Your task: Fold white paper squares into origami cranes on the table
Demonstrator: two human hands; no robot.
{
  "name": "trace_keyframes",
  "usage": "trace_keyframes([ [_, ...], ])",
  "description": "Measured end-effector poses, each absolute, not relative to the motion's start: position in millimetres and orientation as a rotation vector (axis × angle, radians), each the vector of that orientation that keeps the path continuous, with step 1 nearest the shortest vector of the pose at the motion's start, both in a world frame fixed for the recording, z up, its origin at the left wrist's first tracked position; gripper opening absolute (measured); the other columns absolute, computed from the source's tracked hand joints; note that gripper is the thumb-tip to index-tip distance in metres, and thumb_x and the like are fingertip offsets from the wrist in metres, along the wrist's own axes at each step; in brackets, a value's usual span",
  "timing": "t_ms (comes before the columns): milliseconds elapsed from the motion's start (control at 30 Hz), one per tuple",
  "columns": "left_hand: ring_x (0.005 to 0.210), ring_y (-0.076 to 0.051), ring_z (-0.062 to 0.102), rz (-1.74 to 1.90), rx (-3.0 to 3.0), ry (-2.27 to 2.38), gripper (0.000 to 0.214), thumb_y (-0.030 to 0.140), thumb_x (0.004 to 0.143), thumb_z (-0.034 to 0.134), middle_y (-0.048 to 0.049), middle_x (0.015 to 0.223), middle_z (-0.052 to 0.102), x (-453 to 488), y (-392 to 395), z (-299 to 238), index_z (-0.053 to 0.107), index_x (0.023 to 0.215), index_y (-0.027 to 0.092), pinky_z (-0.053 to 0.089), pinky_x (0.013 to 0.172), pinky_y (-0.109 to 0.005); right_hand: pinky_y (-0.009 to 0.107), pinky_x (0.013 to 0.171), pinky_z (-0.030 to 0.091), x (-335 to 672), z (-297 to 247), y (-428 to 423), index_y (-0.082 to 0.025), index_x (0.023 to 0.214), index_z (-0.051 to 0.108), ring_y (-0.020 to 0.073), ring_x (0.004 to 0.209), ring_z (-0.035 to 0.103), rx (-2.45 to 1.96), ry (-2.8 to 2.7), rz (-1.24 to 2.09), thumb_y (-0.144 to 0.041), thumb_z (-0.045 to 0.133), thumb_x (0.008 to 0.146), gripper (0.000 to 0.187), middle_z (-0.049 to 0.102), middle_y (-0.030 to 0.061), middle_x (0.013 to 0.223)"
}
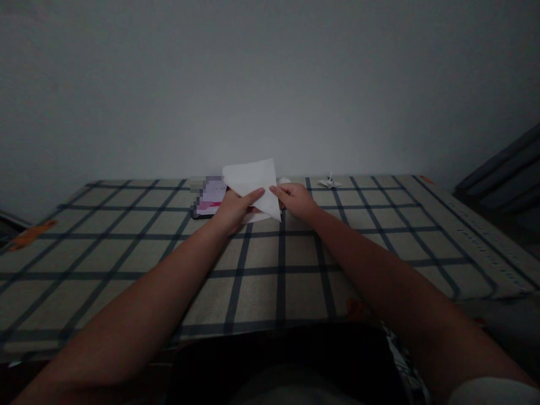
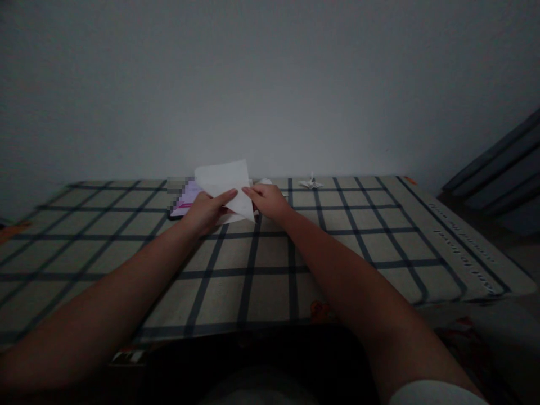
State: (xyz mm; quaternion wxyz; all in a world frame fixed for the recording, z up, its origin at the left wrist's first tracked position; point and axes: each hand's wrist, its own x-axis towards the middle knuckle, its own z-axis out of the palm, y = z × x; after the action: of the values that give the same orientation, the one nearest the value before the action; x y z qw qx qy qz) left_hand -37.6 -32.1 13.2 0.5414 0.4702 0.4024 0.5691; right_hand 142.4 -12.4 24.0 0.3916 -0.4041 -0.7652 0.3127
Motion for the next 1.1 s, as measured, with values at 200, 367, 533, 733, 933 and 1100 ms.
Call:
trace_keyframes([
  [200, 0.092, -0.028, 0.071, 1.429, 1.090, 1.000, 0.048, 0.035, 0.062, 0.085, -0.0158, 0.112, 0.072, -38.6, -30.5, 13.6, 0.071, 0.101, 0.012, 0.059, 0.077, -0.037, 0.025, 0.057, 0.037, 140.5, 22.7, -11.5, -0.017, 0.065, 0.057, 0.0117, 0.058, 0.053, -0.974, -1.951, 0.827, -0.049, 0.050, 0.091, 0.042, 0.058, -0.0004, 0.060],
  [367, 0.091, -0.027, 0.071, 1.467, 1.058, 1.012, 0.046, 0.039, 0.064, 0.084, -0.0143, 0.109, 0.073, -39.3, -29.0, 13.2, 0.071, 0.100, 0.013, 0.059, 0.076, -0.037, 0.025, 0.059, 0.035, 141.4, 23.5, -10.8, -0.017, 0.064, 0.056, 0.0120, 0.059, 0.051, -1.006, -1.984, 0.763, -0.043, 0.052, 0.090, 0.037, 0.057, -0.0005, 0.061],
  [533, 0.086, -0.021, 0.071, 1.681, 1.021, 0.969, 0.040, 0.046, 0.070, 0.080, -0.0107, 0.101, 0.075, -43.4, -19.6, 11.1, 0.069, 0.092, 0.015, 0.058, 0.071, -0.028, 0.025, 0.060, 0.036, 143.9, 22.9, -8.4, -0.016, 0.066, 0.058, 0.0123, 0.060, 0.052, -1.019, -1.999, 0.750, -0.045, 0.051, 0.091, 0.039, 0.058, 0.0003, 0.062],
  [733, 0.074, -0.019, 0.071, 1.793, 0.909, 0.943, 0.047, 0.061, 0.081, 0.063, -0.0091, 0.089, 0.075, -42.7, -14.0, 11.5, 0.066, 0.092, 0.016, 0.057, 0.060, -0.025, 0.024, 0.056, 0.035, 142.4, 22.3, -8.4, -0.017, 0.064, 0.057, 0.0113, 0.055, 0.051, -1.009, -1.953, 0.797, -0.047, 0.053, 0.089, 0.040, 0.055, -0.0010, 0.057],
  [933, 0.085, -0.022, 0.072, 1.686, 0.964, 0.836, 0.046, 0.058, 0.084, 0.061, -0.0105, 0.103, 0.074, -43.5, -20.2, 15.5, 0.065, 0.104, 0.017, 0.060, 0.068, -0.032, 0.024, 0.056, 0.035, 142.6, 21.3, -8.4, -0.017, 0.063, 0.057, 0.0113, 0.056, 0.050, -1.006, -1.935, 0.820, -0.046, 0.054, 0.088, 0.038, 0.056, -0.0008, 0.058],
  [1100, 0.084, -0.024, 0.071, 1.386, 1.151, 0.944, 0.051, 0.035, 0.069, 0.082, -0.0130, 0.109, 0.072, -40.7, -27.5, 11.3, 0.065, 0.113, 0.015, 0.060, 0.072, -0.037, 0.024, 0.055, 0.034, 144.3, 20.9, -8.2, -0.016, 0.064, 0.059, 0.0106, 0.055, 0.050, -0.976, -1.926, 0.823, -0.044, 0.054, 0.088, 0.037, 0.057, -0.0008, 0.058],
])
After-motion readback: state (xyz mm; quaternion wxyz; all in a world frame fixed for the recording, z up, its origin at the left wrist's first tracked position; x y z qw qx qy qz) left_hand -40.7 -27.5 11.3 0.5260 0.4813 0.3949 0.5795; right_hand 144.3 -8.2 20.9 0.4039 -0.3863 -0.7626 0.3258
